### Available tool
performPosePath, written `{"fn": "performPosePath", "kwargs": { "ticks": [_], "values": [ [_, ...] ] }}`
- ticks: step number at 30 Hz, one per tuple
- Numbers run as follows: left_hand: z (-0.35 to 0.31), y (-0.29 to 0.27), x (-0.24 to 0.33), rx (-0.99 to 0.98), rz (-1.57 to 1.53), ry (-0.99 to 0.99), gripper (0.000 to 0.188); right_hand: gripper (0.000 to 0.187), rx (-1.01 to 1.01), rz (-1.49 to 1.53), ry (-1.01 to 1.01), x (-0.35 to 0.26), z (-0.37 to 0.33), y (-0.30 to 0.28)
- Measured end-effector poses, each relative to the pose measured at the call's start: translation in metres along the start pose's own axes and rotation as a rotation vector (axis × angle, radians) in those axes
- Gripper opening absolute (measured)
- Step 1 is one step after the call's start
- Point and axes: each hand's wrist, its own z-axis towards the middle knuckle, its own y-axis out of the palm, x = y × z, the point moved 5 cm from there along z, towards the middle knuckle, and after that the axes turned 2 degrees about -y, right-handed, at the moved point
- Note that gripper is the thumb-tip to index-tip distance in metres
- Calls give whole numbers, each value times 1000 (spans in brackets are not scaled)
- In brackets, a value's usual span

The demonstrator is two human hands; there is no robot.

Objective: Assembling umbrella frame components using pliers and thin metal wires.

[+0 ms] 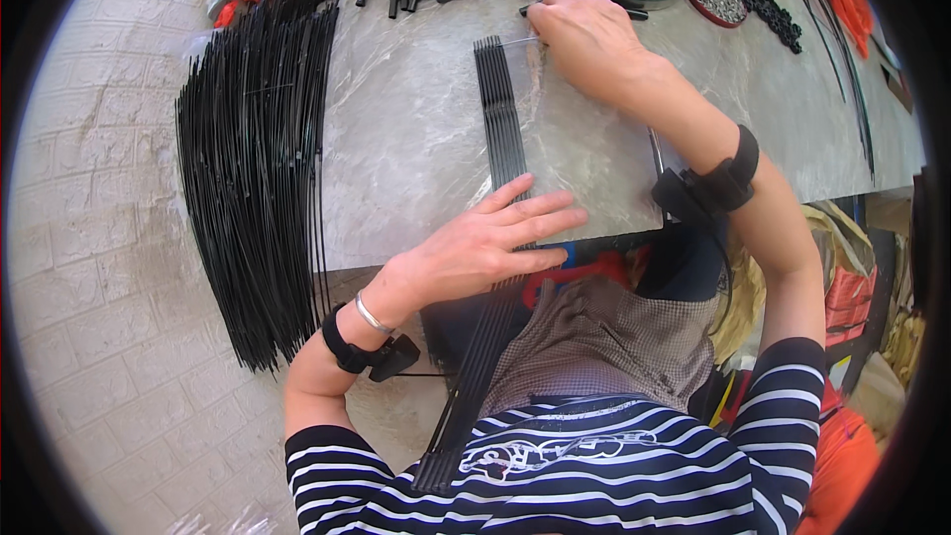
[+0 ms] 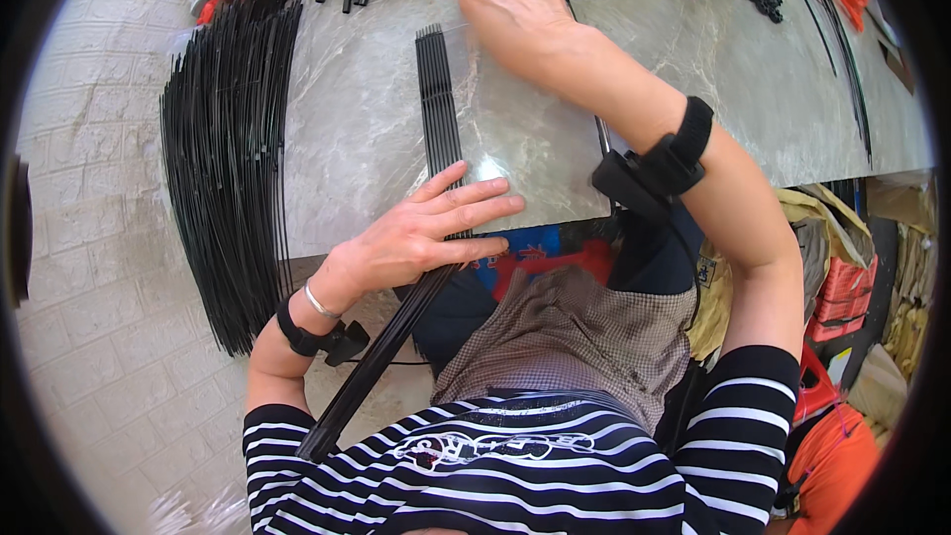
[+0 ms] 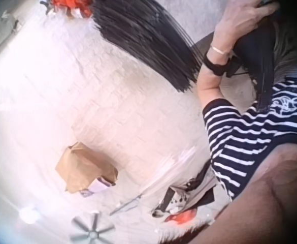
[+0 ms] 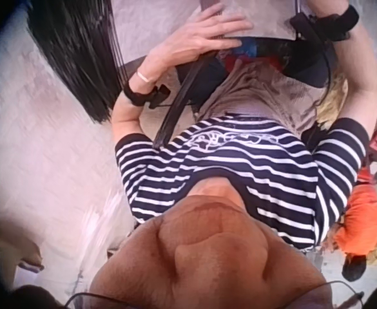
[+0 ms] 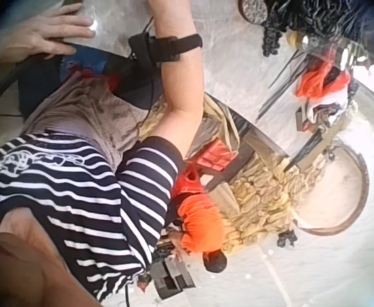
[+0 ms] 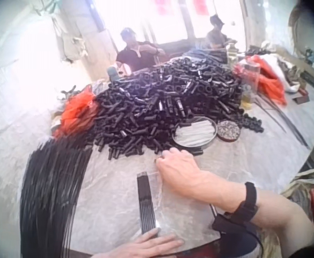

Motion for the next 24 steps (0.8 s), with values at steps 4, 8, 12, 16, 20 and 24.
{"fn": "performPosePath", "kwargs": {
  "ticks": [4, 8, 12, 16, 20, 24],
  "values": [
    [-1, -1, 0, 12, -39, 9, 31, 13, 25, -70, 15, -7, 0, 11],
    [-2, -2, -1, 22, -40, 15, 27, 15, 62, -70, -42, -8, 0, 9],
    [-2, -1, -2, 41, -54, 8, 25, 14, 41, -59, -55, -12, -1, 6],
    [-1, -2, -2, 42, -68, 12, 23, 13, 42, -25, -54, -14, 3, 6],
    [0, -5, -1, 50, -100, 16, 21, 12, 0, 3, 3, -13, 8, 7],
    [-1, -5, -1, 56, -98, 10, 19, 13, -94, 122, 92, -12, 10, 12]
  ]
}}
